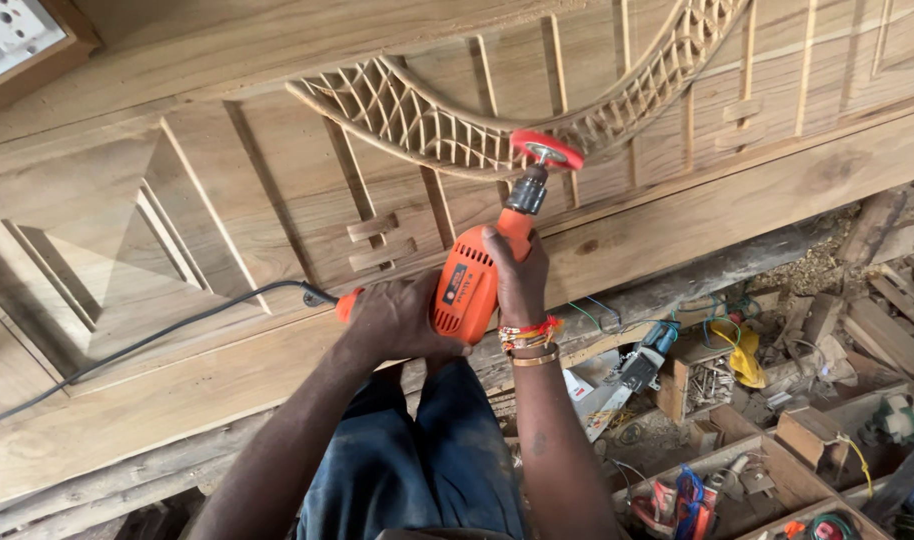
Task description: The person sands the surface and decorative carvings of a wooden door using a power drill with a sanding disc attachment.
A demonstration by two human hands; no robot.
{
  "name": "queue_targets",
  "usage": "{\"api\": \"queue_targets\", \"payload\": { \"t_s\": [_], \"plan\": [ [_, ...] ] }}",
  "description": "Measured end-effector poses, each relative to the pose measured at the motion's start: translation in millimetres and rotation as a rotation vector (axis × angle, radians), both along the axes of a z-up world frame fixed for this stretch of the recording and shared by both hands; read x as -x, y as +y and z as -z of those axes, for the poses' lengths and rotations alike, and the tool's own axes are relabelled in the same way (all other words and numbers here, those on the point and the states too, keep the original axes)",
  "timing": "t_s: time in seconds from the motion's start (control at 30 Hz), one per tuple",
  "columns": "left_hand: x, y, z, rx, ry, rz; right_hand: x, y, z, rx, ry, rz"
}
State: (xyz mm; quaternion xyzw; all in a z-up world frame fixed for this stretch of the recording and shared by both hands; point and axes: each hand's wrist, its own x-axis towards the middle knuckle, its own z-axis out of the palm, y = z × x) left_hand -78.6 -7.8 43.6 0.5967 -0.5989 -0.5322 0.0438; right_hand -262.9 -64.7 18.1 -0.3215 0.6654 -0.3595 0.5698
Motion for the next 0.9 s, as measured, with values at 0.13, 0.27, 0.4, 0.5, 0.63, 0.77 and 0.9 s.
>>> {"api": "queue_targets", "payload": {
  "t_s": [0.13, 0.27, 0.4, 0.5, 0.63, 0.77, 0.9],
  "plan": [
    [16.5, -0.5, -1.3, 0.017, 0.006, -0.005, 15.5, -2.0, -4.5, 0.014, 0.024, -0.017],
    [20.8, 12.4, -2.1, -0.041, -0.027, -0.026, 13.6, 5.1, -2.6, 0.042, -0.034, -0.041],
    [19.0, 16.2, -4.9, -0.131, -0.092, -0.043, 1.2, 5.4, -7.4, 0.071, 0.070, -0.135],
    [15.3, 15.9, -7.6, -0.115, -0.022, -0.119, -5.8, -4.5, -14.9, 0.068, 0.089, -0.180],
    [15.9, 18.9, -6.7, -0.086, 0.005, -0.126, -9.3, -5.2, -28.4, 0.034, 0.049, -0.187],
    [20.2, 34.3, -8.6, -0.146, 0.021, -0.199, -12.4, 3.4, -33.3, 0.072, 0.123, -0.288],
    [31.0, 41.9, -10.6, -0.140, 0.109, -0.271, -6.2, -10.9, -31.2, 0.029, -0.016, -0.401]
  ]
}}
